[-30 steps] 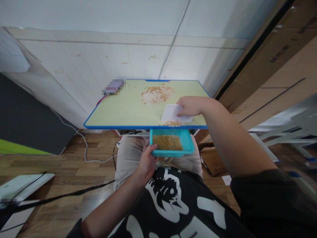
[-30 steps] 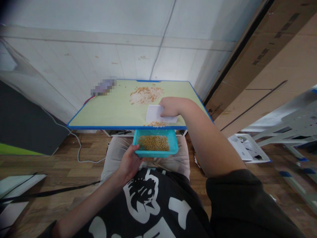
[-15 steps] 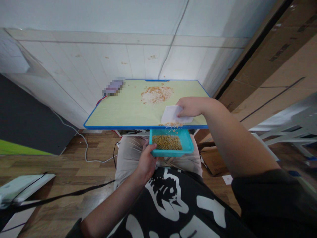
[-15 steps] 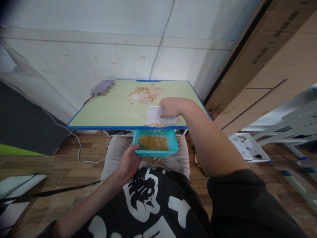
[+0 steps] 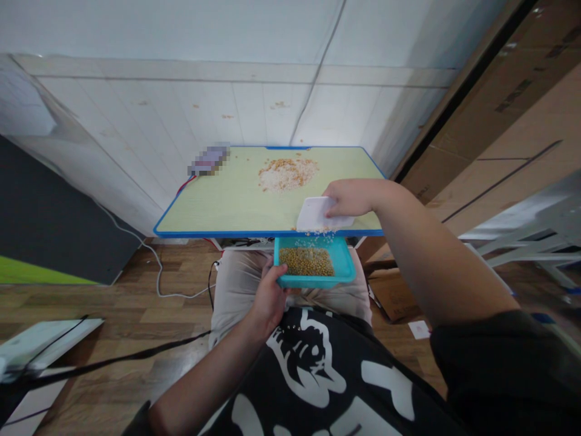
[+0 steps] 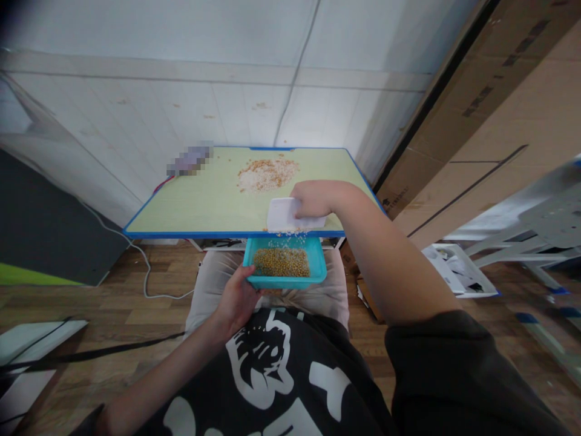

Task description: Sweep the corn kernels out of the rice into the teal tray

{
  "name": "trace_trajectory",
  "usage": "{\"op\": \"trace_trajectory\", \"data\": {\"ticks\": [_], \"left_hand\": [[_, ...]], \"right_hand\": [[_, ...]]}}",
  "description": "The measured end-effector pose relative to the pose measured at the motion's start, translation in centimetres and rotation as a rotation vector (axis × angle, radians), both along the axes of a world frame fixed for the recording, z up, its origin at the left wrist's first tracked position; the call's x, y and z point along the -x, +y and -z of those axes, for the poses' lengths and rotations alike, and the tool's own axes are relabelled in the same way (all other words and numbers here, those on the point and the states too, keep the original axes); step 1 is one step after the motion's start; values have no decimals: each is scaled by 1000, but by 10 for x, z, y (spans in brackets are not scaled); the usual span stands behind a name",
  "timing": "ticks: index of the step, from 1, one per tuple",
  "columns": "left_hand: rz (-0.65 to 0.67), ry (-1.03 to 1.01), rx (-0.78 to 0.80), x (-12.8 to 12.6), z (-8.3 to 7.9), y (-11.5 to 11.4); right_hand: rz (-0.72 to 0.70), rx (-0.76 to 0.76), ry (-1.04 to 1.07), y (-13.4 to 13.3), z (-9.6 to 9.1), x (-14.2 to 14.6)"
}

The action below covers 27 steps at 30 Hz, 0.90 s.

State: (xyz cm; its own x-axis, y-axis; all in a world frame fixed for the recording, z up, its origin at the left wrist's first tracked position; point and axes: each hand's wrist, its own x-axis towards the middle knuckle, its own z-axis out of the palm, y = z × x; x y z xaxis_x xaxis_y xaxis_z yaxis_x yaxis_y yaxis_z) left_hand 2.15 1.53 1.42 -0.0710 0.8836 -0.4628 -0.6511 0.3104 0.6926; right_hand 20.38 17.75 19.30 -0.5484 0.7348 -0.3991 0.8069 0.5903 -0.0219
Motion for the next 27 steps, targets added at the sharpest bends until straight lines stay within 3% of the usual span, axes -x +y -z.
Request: {"op": "trace_trajectory", "data": {"ticks": [27], "left_hand": [[4,-6,0,0,1,1]], "right_hand": [[-12,84,163,8,5,-12]]}}
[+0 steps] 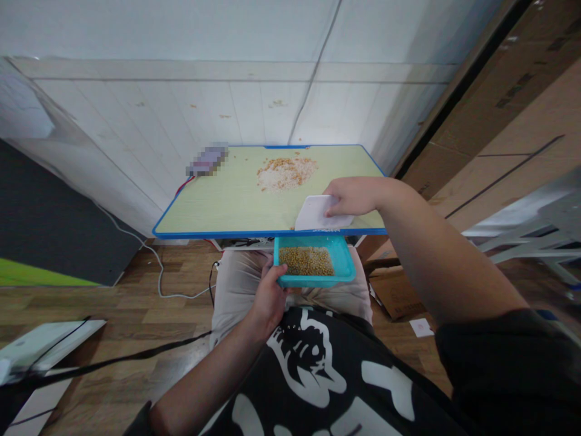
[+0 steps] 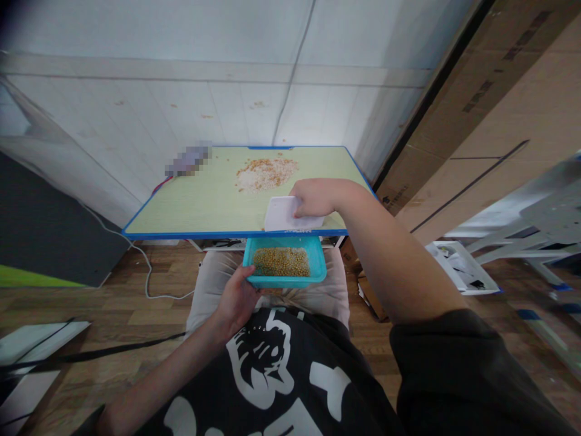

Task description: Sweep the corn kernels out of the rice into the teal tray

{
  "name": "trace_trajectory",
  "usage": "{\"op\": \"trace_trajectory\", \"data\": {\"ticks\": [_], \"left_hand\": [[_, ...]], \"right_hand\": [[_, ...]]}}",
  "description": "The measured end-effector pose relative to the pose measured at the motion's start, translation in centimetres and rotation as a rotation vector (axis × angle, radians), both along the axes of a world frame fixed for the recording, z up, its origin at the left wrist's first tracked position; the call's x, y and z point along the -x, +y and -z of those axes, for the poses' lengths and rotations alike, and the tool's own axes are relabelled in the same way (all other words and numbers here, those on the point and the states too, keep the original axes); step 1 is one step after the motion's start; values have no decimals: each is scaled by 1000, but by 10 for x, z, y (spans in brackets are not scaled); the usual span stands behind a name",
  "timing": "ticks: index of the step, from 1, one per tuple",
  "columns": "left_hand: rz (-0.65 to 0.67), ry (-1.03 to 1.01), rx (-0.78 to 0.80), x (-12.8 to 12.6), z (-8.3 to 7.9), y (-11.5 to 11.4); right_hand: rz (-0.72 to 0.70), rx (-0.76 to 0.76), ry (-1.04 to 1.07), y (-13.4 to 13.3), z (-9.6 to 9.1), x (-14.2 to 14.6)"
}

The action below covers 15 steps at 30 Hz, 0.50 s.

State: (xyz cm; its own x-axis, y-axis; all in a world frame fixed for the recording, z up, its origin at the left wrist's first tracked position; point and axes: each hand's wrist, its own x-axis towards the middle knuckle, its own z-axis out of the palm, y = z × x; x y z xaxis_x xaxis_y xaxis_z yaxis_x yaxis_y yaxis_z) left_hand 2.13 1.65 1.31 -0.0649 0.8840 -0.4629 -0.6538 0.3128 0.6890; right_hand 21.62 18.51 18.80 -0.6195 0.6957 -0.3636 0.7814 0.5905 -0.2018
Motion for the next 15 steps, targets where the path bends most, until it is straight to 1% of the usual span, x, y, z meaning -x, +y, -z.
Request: {"op": "trace_trajectory", "data": {"ticks": [5,8,12,15], "left_hand": [[-14,-18,-7,0,0,0],[-19,-14,-4,0,0,0],[-24,-17,12,0,0,0],[-26,-10,19,-1,-1,0]], "right_hand": [[10,-12,36,-1,-3,1],[44,-49,64,4,-7,-4],[126,-87,125,23,-8,-22],[220,-21,176,38,-1,-40]]}}
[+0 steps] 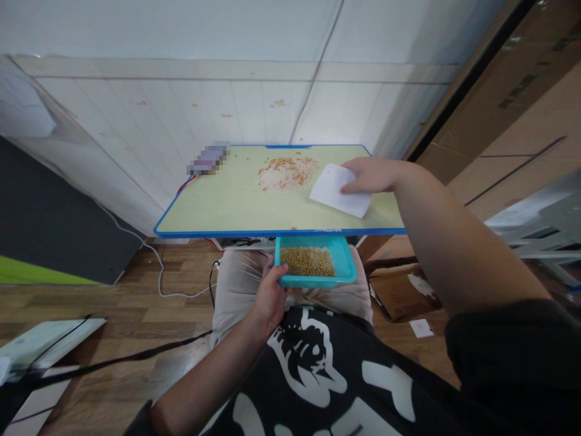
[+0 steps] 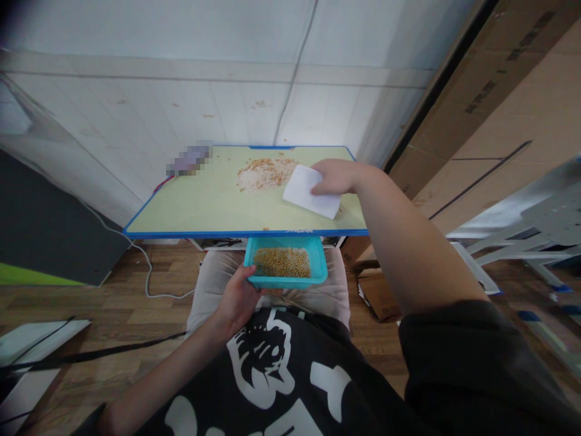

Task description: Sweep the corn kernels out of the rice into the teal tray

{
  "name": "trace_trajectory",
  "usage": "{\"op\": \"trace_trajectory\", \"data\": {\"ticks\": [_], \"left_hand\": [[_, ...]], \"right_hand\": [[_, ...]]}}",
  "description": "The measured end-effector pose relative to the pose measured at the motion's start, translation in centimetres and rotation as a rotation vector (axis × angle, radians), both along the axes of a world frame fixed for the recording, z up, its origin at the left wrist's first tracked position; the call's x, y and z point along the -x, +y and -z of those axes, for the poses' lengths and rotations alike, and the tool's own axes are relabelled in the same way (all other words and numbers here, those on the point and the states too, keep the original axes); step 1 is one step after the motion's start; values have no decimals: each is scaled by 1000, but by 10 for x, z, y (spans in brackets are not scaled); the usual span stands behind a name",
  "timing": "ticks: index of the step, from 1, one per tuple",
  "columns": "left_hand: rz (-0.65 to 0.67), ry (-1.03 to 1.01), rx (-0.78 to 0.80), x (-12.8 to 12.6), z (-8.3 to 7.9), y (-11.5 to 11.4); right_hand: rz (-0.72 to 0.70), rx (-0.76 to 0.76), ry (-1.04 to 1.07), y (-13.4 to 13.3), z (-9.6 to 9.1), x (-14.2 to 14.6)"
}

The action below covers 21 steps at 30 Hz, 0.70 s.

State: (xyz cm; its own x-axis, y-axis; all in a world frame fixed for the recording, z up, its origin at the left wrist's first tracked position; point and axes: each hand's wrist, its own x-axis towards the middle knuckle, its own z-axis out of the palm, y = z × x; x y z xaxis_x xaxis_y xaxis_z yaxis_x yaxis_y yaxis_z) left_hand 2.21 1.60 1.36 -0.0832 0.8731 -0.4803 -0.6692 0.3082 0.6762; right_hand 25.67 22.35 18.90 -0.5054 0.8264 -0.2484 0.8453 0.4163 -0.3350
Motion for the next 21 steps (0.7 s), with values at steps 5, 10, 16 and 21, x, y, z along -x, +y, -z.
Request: {"op": "trace_trajectory", "data": {"ticks": [5,10,16,21], "left_hand": [[2,-6,-8,-1,-1,0],[1,1,-4,-2,-1,0],[8,-4,-8,-1,-3,-1],[23,6,-18,0,-2,-1]], "right_hand": [[185,148,1,14,18,-20],[207,300,51,16,26,-16],[128,373,89,16,33,-1],[105,473,145,18,37,7]]}}
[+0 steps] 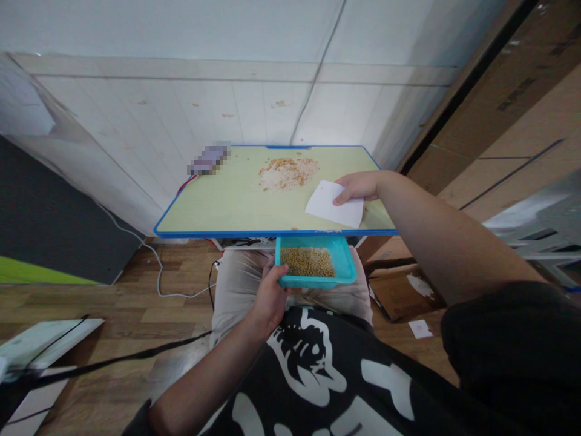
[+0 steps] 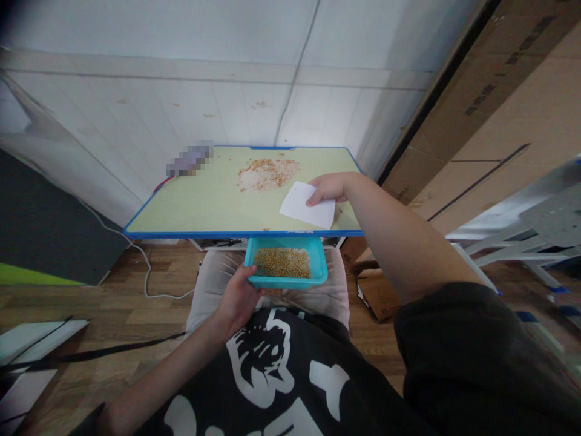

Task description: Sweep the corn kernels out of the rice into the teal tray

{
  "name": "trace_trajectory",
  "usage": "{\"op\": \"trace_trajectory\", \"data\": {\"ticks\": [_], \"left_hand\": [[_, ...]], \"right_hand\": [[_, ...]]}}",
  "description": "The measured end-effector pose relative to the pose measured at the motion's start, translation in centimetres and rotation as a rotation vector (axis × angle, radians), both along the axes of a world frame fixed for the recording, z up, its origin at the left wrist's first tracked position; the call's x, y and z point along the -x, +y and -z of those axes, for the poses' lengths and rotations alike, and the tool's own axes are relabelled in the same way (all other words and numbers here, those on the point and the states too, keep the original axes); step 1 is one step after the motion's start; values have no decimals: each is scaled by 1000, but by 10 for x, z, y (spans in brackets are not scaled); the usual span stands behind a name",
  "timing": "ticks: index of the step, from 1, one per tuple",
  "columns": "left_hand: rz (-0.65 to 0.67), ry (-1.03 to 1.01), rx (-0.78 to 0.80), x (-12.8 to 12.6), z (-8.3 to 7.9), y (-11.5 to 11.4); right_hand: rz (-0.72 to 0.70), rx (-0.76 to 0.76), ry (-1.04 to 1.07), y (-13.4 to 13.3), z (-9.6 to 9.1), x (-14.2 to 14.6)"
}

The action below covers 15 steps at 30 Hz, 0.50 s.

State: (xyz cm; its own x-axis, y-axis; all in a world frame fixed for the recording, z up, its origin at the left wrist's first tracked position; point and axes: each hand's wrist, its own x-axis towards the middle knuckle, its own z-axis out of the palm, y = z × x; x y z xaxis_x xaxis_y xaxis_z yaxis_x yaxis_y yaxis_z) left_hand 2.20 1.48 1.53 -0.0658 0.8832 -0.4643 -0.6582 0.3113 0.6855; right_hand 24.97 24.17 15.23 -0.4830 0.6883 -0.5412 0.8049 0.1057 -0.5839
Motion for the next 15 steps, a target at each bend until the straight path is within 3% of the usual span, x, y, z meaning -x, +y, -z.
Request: {"op": "trace_trajectory", "data": {"ticks": [15], "left_hand": [[-8,18,9,0,-3,1]], "right_hand": [[-8,164,47,9,5,21]]}}
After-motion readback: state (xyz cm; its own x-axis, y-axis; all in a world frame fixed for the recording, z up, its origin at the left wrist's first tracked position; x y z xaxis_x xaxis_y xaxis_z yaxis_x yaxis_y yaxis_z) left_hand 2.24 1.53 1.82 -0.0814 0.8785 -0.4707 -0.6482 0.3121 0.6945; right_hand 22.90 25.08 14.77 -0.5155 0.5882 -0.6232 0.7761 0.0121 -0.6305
